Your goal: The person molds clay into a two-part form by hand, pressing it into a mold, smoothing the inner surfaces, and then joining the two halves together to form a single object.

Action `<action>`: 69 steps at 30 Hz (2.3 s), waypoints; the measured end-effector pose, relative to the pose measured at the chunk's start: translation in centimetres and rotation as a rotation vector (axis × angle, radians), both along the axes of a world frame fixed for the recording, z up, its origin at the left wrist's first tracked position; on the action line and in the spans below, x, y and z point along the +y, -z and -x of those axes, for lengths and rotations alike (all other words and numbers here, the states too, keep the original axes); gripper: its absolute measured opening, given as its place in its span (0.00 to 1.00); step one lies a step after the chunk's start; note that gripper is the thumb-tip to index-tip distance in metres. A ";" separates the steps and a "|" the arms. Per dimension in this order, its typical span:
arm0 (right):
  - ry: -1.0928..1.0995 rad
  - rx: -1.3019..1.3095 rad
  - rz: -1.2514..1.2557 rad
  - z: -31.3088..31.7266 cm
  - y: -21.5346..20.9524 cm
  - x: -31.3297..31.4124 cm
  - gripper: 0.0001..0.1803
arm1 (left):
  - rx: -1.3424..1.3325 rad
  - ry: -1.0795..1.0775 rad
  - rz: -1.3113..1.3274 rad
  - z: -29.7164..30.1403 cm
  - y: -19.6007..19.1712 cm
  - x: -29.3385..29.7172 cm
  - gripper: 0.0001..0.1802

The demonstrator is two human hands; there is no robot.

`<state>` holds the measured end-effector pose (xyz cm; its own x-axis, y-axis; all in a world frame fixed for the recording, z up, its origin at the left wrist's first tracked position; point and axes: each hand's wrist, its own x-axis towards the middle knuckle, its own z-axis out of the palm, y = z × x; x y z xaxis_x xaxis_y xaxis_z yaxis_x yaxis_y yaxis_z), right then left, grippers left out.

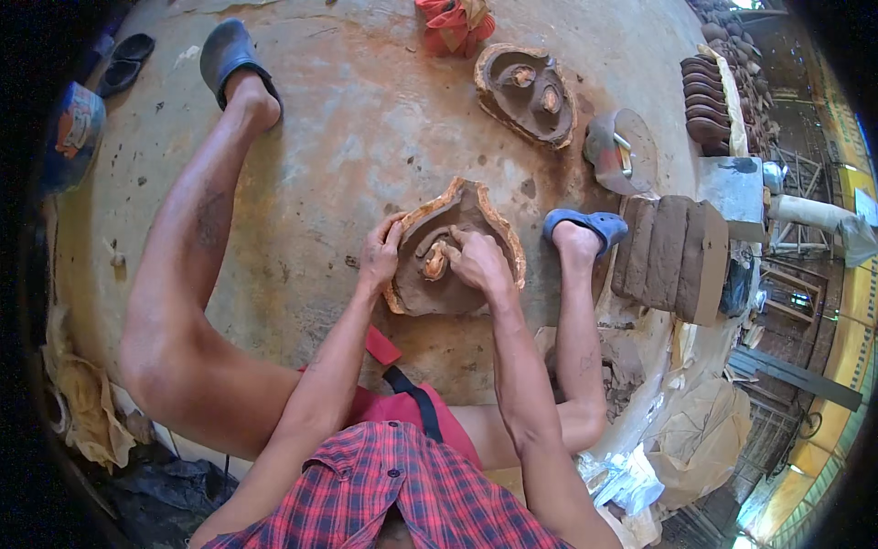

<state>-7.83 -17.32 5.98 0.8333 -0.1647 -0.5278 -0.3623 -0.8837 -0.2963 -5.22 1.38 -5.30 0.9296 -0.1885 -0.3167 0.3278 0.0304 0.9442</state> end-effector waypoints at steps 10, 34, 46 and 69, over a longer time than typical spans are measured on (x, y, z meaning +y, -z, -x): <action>0.256 0.062 -0.166 1.1 -0.6 1.4 0.38 | 0.025 -0.056 0.020 -0.2 0.4 0.9 0.18; 0.409 -0.135 -0.212 7.4 1.2 4.3 0.36 | 0.032 -0.032 -0.045 -0.3 1.9 0.3 0.17; 0.394 -0.163 -0.187 8.8 0.9 5.9 0.31 | 0.087 -0.007 -0.047 -0.3 1.3 0.3 0.17; 0.330 -0.340 -0.043 10.6 -0.9 3.2 0.26 | -0.458 0.134 -0.460 4.7 -6.0 3.4 0.22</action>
<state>-18.39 -14.12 6.88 0.8668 -0.4338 -0.2460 -0.4978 -0.7221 -0.4803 -9.96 4.75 0.72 0.9673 -0.2518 0.0296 -0.1372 -0.4219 0.8962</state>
